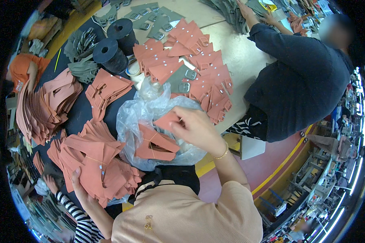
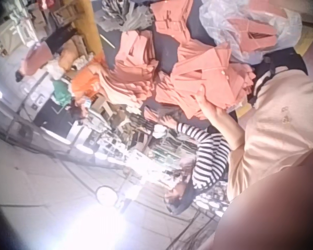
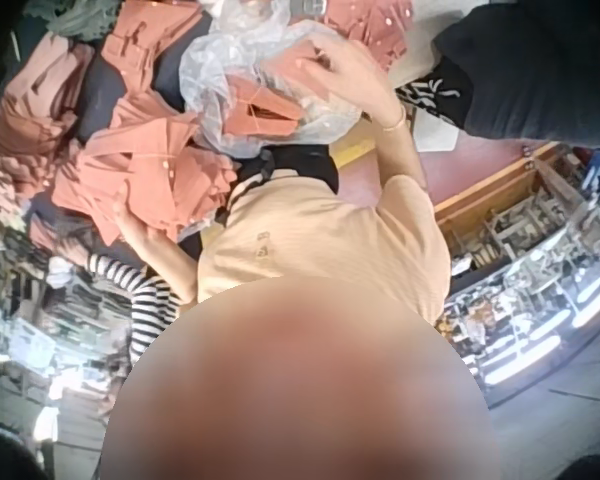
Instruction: The person sorts and stacks pink fabric pieces on a table, occasionally placing them into a clear plastic bag. The person also handles a rubber band and moves other fabric pieces aside to access the work area.
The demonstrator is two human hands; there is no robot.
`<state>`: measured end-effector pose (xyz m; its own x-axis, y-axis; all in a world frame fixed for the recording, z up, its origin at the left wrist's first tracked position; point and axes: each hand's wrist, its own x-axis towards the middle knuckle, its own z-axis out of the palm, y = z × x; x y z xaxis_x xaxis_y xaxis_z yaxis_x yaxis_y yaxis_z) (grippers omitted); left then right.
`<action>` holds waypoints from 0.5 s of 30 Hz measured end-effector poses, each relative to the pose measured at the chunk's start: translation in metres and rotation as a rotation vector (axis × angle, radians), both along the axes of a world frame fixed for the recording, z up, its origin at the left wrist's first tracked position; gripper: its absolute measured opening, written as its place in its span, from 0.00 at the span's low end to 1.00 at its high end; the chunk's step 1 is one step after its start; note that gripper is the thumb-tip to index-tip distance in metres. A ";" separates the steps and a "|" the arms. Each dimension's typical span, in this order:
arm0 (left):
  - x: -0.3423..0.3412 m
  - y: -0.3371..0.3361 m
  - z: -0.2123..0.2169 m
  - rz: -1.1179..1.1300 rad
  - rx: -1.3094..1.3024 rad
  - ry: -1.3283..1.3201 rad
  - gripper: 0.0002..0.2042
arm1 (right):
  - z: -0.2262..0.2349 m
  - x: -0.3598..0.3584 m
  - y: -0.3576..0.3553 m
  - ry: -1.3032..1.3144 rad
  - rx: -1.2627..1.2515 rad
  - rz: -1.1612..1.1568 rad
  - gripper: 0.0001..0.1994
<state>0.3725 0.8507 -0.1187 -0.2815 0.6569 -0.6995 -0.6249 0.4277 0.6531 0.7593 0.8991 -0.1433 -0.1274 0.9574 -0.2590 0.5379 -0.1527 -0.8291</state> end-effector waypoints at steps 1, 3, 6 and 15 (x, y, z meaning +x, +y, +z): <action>-0.001 -0.001 -0.001 -0.003 0.004 0.013 0.28 | 0.003 0.004 0.000 -0.084 0.075 0.006 0.11; -0.001 -0.002 -0.002 -0.007 -0.007 0.025 0.28 | 0.003 0.007 0.001 -0.133 0.103 -0.068 0.12; -0.001 -0.003 -0.003 -0.010 -0.022 0.049 0.29 | -0.001 0.007 0.001 -0.103 0.100 -0.113 0.12; 0.001 -0.007 -0.003 -0.043 0.040 0.075 0.31 | -0.084 0.007 0.017 0.804 -0.174 -0.531 0.12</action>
